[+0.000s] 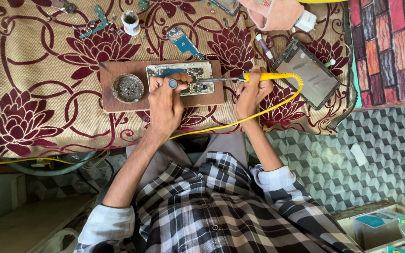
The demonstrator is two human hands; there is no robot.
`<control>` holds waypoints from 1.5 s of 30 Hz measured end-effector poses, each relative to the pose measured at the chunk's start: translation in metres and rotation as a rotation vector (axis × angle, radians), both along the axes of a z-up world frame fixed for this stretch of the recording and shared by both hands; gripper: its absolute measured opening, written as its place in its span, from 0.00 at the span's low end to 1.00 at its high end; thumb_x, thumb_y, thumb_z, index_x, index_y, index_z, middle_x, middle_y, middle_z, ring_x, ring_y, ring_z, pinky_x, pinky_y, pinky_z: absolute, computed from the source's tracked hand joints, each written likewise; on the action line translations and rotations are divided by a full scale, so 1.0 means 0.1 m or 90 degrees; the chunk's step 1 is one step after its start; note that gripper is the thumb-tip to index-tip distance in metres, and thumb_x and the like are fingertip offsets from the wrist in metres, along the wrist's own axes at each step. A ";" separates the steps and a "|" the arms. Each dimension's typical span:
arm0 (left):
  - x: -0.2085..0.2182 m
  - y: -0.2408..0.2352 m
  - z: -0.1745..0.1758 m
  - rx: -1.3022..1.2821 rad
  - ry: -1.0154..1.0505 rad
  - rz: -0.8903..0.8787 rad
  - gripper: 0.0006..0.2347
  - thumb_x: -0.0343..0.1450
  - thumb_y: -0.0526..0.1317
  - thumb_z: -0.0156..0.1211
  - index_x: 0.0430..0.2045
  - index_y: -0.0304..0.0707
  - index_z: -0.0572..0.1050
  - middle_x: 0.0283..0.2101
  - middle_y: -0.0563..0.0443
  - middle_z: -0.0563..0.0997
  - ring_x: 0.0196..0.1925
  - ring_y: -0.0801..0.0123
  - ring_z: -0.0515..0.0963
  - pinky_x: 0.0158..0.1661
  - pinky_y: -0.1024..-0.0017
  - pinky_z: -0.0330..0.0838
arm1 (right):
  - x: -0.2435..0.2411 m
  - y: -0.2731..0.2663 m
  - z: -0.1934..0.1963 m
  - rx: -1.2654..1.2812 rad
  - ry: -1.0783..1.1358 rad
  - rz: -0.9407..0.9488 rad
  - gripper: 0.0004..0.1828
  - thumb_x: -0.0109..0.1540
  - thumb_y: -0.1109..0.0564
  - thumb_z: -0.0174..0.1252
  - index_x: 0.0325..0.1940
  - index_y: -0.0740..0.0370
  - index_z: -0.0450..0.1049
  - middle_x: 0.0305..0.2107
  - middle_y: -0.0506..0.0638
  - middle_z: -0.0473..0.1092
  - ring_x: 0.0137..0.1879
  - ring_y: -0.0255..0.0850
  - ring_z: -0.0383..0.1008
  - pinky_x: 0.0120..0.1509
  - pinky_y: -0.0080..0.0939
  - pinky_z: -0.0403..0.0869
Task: The person uses a soldering iron and a desoldering pump to remove components from a circuit board. They repeatedly heat solder joints and use the pump to extract molten solder, working on a single board throughout the clip.
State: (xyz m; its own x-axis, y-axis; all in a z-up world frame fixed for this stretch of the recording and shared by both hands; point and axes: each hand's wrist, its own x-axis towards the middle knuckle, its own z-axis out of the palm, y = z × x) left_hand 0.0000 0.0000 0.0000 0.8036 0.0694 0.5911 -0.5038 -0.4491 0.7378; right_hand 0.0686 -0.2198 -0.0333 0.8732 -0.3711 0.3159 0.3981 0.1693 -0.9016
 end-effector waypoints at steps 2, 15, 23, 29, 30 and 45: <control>0.00 -0.01 -0.01 -0.003 0.000 0.001 0.16 0.69 0.17 0.46 0.45 0.34 0.72 0.47 0.51 0.85 0.33 0.72 0.80 0.44 0.69 0.62 | -0.04 0.00 0.03 -0.030 -0.010 0.011 0.17 0.72 0.59 0.49 0.29 0.65 0.64 0.19 0.43 0.56 0.20 0.28 0.54 0.22 0.31 0.62; -0.01 -0.01 0.04 0.016 -0.002 0.001 0.15 0.69 0.18 0.46 0.45 0.34 0.71 0.48 0.52 0.85 0.37 0.71 0.82 0.48 0.68 0.61 | -0.11 0.08 0.07 -0.133 -0.061 -0.009 0.16 0.72 0.63 0.47 0.28 0.66 0.62 0.20 0.48 0.63 0.21 0.31 0.62 0.26 0.35 0.70; -0.03 0.02 0.12 0.008 -0.004 -0.013 0.14 0.69 0.19 0.49 0.43 0.34 0.73 0.47 0.50 0.84 0.36 0.70 0.83 0.47 0.67 0.59 | -0.11 0.05 0.04 -0.159 -0.072 -0.013 0.16 0.71 0.63 0.47 0.28 0.67 0.61 0.20 0.49 0.63 0.21 0.31 0.62 0.25 0.35 0.70; -0.02 0.04 0.10 0.040 -0.015 -0.009 0.14 0.68 0.20 0.51 0.42 0.35 0.74 0.46 0.51 0.84 0.35 0.60 0.72 0.47 0.66 0.60 | -0.16 0.10 0.08 -0.239 -0.110 -0.046 0.13 0.70 0.63 0.49 0.30 0.69 0.63 0.23 0.52 0.67 0.23 0.34 0.68 0.27 0.36 0.75; -0.01 0.04 0.10 0.039 0.003 -0.010 0.15 0.67 0.19 0.50 0.42 0.35 0.75 0.46 0.51 0.84 0.33 0.61 0.71 0.46 0.66 0.60 | -0.17 0.11 0.10 -0.257 -0.112 -0.056 0.13 0.70 0.63 0.49 0.31 0.69 0.63 0.23 0.53 0.68 0.24 0.34 0.69 0.27 0.36 0.75; -0.03 0.04 0.10 0.014 0.000 -0.011 0.17 0.65 0.19 0.49 0.44 0.34 0.76 0.46 0.49 0.84 0.36 0.60 0.73 0.46 0.67 0.61 | -0.23 0.16 0.49 -0.379 -0.051 -0.028 0.15 0.69 0.66 0.51 0.27 0.65 0.61 0.15 0.46 0.65 0.21 0.31 0.65 0.28 0.36 0.61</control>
State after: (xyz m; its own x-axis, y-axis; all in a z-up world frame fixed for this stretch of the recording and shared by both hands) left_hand -0.0027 0.0038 0.0095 0.8045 0.0423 0.5925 -0.5121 -0.4561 0.7278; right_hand 0.0452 -0.2036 0.0152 0.8258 -0.1449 0.5450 0.4645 -0.3734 -0.8030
